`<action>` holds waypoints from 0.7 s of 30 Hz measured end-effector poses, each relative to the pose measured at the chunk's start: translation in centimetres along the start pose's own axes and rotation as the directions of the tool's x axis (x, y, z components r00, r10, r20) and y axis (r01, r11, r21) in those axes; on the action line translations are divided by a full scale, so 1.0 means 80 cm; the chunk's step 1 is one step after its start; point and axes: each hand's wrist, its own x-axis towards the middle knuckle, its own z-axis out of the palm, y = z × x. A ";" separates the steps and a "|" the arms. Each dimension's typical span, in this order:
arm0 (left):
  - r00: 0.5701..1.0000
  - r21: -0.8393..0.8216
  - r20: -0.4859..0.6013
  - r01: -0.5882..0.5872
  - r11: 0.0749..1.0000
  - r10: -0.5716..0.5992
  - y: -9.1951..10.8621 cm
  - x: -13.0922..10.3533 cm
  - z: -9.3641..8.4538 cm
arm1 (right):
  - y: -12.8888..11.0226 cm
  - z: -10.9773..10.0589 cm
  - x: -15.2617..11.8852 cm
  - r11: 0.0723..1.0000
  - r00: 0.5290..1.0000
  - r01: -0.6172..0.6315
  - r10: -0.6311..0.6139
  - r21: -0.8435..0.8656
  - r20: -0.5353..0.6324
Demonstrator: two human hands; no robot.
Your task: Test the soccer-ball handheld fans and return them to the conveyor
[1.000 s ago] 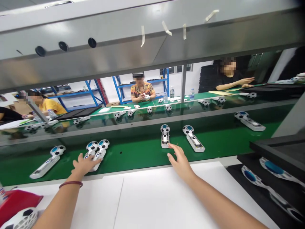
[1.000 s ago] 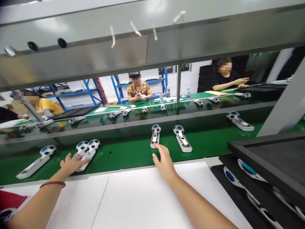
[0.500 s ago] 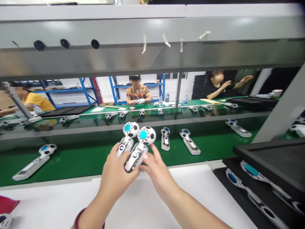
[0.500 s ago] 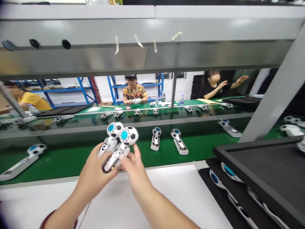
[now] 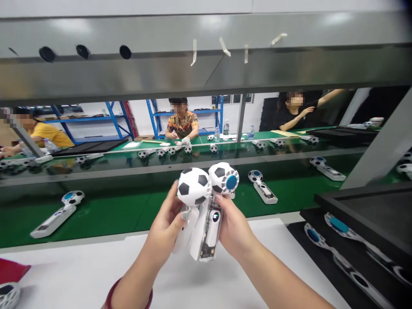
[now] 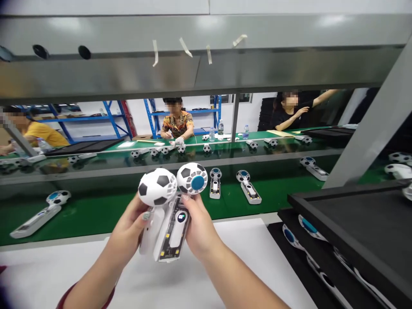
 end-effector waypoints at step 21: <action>0.871 -0.322 -0.349 0.235 0.917 -0.345 -0.049 0.000 -0.001 | 0.040 -0.076 0.023 0.951 0.990 0.097 -0.122 -0.293 -0.071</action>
